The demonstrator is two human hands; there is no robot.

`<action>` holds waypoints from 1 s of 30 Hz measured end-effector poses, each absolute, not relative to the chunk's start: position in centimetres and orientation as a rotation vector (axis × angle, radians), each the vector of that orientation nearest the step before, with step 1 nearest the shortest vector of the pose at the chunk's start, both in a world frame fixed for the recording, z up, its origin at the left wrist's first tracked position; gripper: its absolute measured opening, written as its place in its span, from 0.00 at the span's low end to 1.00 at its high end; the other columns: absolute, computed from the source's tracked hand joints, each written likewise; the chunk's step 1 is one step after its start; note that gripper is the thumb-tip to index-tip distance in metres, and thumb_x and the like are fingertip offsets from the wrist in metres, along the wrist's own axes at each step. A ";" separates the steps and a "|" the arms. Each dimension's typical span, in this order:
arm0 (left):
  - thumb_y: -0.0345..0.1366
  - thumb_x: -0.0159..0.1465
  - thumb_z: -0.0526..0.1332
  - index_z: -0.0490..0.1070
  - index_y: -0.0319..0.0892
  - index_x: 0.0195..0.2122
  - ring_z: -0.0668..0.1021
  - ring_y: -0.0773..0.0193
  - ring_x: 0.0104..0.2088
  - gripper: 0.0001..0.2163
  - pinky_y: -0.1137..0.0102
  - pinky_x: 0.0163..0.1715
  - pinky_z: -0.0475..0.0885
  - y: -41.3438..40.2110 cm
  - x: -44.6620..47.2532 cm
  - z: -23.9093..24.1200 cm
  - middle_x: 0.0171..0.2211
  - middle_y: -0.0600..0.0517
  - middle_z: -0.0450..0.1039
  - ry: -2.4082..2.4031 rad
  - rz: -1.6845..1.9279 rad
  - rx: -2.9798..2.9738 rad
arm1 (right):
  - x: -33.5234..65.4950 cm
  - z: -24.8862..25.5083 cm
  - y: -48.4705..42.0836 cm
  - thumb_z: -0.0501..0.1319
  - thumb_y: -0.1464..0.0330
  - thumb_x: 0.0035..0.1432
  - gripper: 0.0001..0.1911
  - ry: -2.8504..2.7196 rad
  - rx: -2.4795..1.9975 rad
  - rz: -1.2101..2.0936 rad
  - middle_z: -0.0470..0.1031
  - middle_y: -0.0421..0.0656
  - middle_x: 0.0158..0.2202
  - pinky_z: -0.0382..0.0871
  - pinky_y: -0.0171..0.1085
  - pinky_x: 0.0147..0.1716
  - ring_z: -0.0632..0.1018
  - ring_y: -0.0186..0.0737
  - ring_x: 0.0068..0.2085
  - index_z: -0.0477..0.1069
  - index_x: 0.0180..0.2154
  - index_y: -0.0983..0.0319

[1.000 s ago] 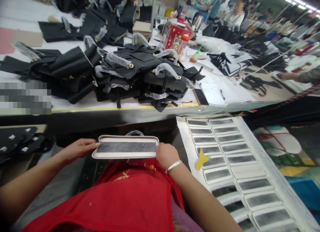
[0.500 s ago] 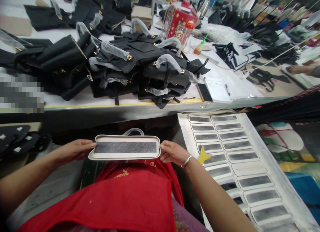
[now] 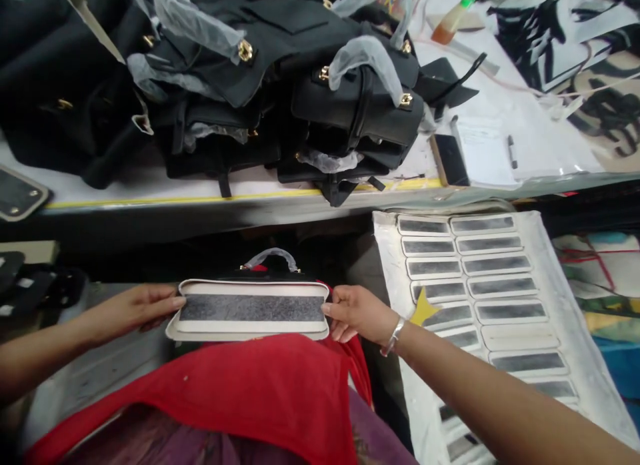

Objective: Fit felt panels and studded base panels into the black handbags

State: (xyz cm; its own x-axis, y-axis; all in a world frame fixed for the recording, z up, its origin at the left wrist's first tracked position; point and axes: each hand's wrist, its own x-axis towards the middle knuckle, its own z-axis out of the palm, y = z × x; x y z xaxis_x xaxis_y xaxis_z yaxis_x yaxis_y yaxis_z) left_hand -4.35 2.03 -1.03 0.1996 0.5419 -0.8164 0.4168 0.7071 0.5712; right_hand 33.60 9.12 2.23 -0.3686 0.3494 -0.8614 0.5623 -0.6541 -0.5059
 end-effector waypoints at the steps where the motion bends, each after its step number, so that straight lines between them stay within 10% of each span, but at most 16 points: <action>1: 0.61 0.49 0.57 0.63 0.40 0.22 0.57 0.73 0.16 0.25 0.75 0.16 0.49 2.2 -4.2 -0.9 0.15 0.59 0.55 1.413 0.107 0.882 | 33.6 2.3 9.2 0.63 0.46 0.42 0.28 1.244 1.669 -2.127 0.73 0.42 0.22 0.68 0.29 0.20 0.74 0.34 0.22 0.59 0.28 0.62; 22: 0.61 0.47 0.59 0.61 0.40 0.20 0.59 0.73 0.15 0.25 0.75 0.16 0.52 1.9 -4.7 -0.4 0.14 0.59 0.55 1.454 0.214 1.064 | 33.7 1.7 7.8 0.66 0.47 0.42 0.27 1.399 1.754 -2.073 0.72 0.43 0.22 0.67 0.28 0.18 0.73 0.32 0.21 0.59 0.27 0.63; 30: 0.46 0.55 0.60 0.60 0.41 0.54 0.71 0.58 0.48 0.27 0.68 0.47 0.64 3.6 0.3 2.7 0.51 0.46 0.67 1.459 0.361 1.936 | 34.1 1.2 8.4 0.65 0.61 0.50 0.23 2.820 1.542 -1.321 0.70 0.46 0.42 0.71 0.37 0.37 0.74 0.38 0.36 0.63 0.46 0.62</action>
State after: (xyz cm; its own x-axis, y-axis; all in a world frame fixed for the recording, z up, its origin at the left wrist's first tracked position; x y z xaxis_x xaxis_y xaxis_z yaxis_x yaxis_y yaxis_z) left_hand 0.25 3.62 2.73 0.3337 0.9267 -0.1731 0.7389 -0.1431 0.6585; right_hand 34.06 8.35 1.22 -0.5617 0.8249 -0.0627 0.5762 0.3357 -0.7452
